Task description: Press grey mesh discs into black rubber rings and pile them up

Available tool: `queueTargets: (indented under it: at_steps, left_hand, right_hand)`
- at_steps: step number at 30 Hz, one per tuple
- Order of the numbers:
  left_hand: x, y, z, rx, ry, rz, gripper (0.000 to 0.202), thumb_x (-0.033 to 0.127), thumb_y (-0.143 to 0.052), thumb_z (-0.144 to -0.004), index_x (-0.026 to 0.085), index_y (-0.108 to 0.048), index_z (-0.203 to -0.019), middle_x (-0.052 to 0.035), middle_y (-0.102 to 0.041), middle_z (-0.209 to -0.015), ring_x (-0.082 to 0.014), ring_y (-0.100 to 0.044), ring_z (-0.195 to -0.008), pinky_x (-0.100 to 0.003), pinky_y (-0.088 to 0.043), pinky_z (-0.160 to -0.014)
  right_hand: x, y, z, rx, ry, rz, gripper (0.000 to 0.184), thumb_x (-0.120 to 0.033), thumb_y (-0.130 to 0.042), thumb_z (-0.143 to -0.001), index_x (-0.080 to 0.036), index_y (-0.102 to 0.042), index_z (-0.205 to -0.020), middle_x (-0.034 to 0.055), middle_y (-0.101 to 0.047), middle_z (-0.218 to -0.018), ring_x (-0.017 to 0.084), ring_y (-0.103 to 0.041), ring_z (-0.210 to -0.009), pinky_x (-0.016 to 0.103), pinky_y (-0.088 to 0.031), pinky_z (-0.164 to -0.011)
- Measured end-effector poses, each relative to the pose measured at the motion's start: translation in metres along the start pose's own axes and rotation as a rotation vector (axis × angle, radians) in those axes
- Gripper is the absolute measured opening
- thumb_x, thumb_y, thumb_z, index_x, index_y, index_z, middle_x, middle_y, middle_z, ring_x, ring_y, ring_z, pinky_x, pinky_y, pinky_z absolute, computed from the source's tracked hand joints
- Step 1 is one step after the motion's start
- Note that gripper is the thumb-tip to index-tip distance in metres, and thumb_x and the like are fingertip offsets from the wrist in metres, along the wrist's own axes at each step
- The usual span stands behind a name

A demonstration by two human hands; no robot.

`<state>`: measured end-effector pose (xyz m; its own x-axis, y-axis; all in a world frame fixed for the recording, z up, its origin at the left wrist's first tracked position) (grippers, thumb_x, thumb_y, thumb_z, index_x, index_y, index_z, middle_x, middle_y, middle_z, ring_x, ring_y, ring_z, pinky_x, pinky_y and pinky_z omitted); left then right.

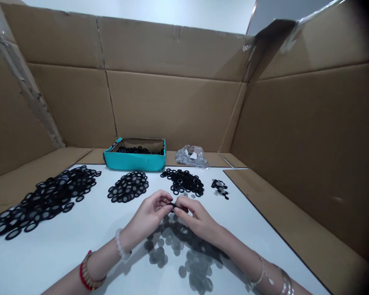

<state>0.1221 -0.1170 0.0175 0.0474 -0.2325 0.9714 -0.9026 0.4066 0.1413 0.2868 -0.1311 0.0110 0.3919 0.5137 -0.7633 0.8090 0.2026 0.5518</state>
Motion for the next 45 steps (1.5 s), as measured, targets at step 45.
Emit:
queueTargets:
  at_steps: [45]
  left_hand:
    - [-0.010, 0.001, -0.003, 0.011, 0.108, 0.065, 0.018, 0.022, -0.063, -0.070, 0.015, -0.060, -0.086, -0.0037, -0.063, -0.082, -0.0174, -0.059, -0.081, -0.028, -0.046, -0.074]
  right_hand:
    - [0.002, -0.001, -0.001, -0.142, -0.082, 0.037, 0.030, -0.034, -0.038, -0.093, -0.019, -0.038, -0.067, -0.0034, -0.041, -0.066, 0.012, -0.038, -0.061, 0.023, -0.030, -0.057]
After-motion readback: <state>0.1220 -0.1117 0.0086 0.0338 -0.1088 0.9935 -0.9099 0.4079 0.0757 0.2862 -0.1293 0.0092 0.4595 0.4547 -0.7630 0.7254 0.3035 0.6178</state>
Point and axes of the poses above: each hand's wrist, its own z-axis away from the middle knuckle, its own y-axis out of the back of the hand, x = y × z, the point moved 1 cm from there along -z, towards the middle knuckle
